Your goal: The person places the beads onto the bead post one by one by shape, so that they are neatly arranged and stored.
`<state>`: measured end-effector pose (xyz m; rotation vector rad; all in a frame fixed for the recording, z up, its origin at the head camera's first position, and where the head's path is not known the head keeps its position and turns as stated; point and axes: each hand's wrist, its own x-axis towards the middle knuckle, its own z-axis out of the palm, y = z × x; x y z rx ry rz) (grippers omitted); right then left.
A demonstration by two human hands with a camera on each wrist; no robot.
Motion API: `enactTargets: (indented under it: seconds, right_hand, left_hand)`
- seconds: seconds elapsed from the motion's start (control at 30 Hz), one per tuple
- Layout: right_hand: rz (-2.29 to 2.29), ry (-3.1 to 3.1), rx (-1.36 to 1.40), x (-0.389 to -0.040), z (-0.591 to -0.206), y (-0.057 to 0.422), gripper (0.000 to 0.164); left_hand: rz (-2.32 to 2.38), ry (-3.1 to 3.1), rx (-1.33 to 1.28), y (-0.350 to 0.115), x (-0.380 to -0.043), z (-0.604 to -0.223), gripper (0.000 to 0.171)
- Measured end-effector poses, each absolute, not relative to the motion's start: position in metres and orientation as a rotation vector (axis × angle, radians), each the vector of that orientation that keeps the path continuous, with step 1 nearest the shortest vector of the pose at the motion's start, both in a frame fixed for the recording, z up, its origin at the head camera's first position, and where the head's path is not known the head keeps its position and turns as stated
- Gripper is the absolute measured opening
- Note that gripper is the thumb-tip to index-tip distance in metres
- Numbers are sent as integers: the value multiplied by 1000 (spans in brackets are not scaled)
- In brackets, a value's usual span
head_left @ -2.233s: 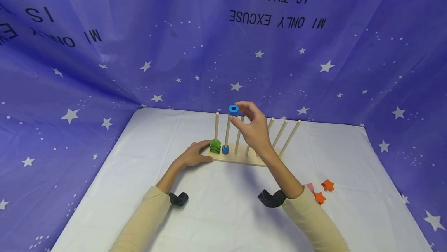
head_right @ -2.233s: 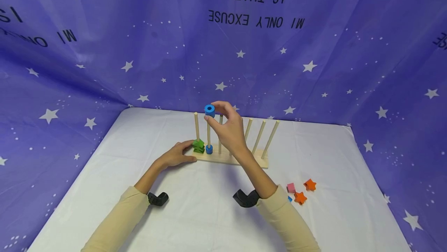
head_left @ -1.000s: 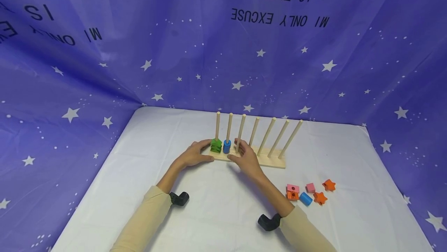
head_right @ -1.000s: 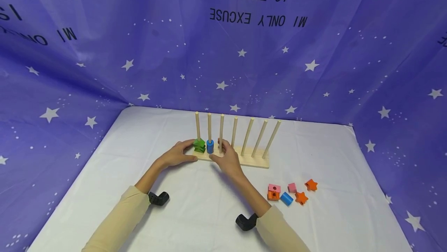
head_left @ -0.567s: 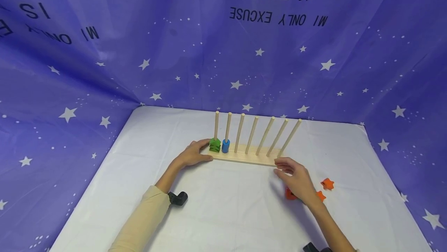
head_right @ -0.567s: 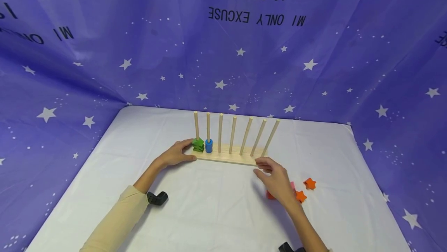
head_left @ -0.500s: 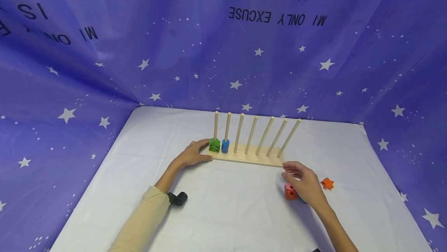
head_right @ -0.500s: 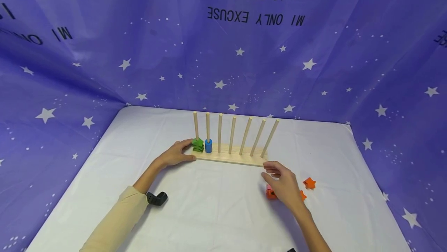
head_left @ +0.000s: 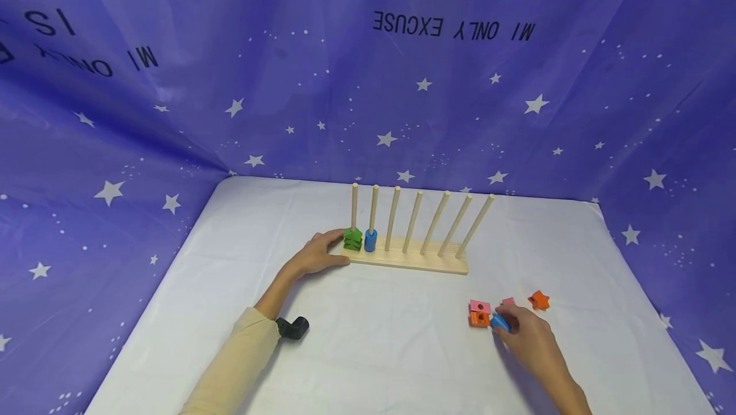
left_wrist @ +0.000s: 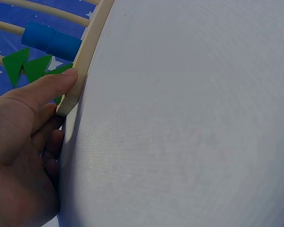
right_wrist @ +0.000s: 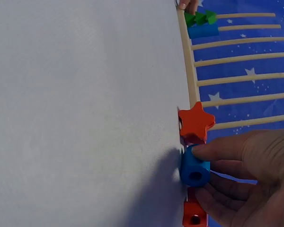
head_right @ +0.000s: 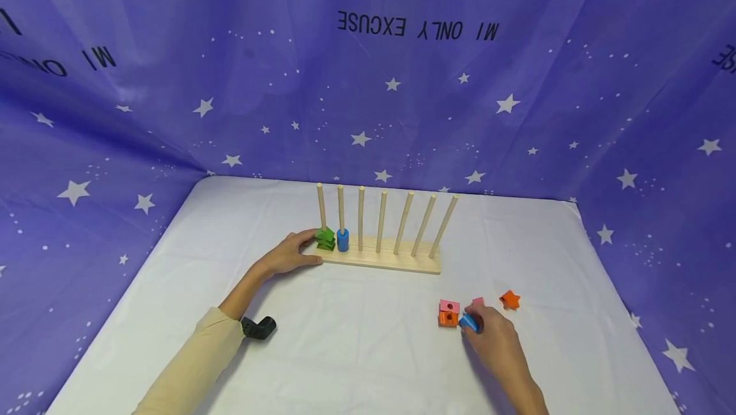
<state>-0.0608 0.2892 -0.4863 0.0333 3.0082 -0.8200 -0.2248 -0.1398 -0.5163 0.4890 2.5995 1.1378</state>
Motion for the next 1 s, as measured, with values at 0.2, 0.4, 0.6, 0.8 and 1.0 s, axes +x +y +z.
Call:
enactTargets:
  seconds: [0.2,0.4,0.6,0.8,1.0]
  right_hand:
    - [-706,2996,25,-60,-485,283,38]
    - [-726,3086,61,-61,-474,282,37]
    - [-997,3291,-101,-72,-455,274,35]
    - [-1460,3162,-203,-92,-432,246,35]
    - [-1874,2892,-407,-115,-407,207,34]
  left_hand:
    - [1140,2602,493,-139,-225,-515,73]
    - [1144,2597,486,-139,-224,-515,73]
    - [1152,2592,482,-140,-224,-515,73]
    - [1137,2605,499,-140,-225,-517,74]
    - [1137,2599,501,-141,-225,-517,74]
